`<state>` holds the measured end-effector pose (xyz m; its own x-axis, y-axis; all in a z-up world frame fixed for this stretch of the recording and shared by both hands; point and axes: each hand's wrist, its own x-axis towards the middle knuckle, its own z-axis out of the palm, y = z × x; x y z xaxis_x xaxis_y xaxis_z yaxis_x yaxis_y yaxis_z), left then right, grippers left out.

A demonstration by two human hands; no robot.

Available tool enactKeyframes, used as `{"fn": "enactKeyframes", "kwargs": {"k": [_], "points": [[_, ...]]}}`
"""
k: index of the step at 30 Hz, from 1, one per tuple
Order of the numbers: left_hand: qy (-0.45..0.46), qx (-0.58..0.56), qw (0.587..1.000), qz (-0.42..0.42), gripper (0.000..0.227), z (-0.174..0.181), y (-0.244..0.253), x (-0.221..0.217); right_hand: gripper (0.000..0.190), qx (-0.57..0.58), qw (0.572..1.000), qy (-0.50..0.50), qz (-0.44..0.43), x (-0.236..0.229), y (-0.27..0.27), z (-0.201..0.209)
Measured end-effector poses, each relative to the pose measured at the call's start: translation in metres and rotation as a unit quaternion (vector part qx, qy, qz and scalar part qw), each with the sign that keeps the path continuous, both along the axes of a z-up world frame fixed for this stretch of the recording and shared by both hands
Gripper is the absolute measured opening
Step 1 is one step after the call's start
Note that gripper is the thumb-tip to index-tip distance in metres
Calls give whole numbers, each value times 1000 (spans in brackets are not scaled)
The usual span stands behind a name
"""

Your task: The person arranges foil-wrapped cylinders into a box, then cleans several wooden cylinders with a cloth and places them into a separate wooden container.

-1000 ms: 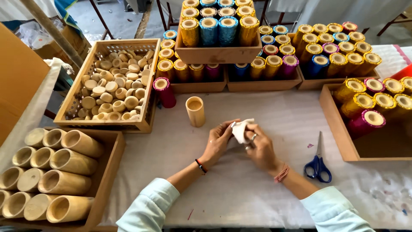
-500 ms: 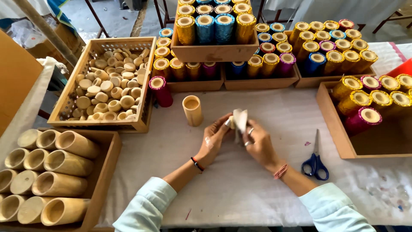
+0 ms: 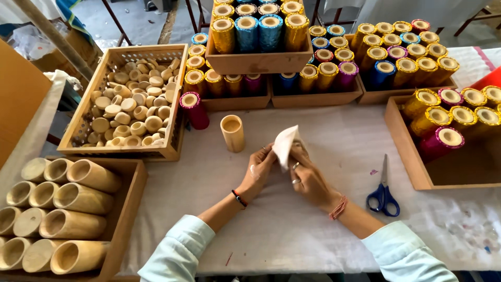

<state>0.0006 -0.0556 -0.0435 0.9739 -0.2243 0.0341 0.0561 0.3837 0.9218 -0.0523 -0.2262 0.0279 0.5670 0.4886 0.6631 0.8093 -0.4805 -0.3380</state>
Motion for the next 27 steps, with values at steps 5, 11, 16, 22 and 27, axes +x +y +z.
{"fn": "enactKeyframes", "kwargs": {"k": [5,11,16,22,27], "points": [[-2,-90,996,-5,42,21,0,-5,44,31,978,191,-76,10,-8,-26],[-32,-9,999,-34,42,-9,-1,3,42,62,993,95,-16,4,-2,-7],[-2,-109,994,-13,41,14,-1,-1,50,-87,959,244,-112,15,-11,-42],[2,-79,996,-40,42,19,1,-5,72,-67,993,71,-66,7,-2,-19],[13,-124,991,-44,43,26,4,-5,80,-47,989,115,-77,12,-3,-21]]}}
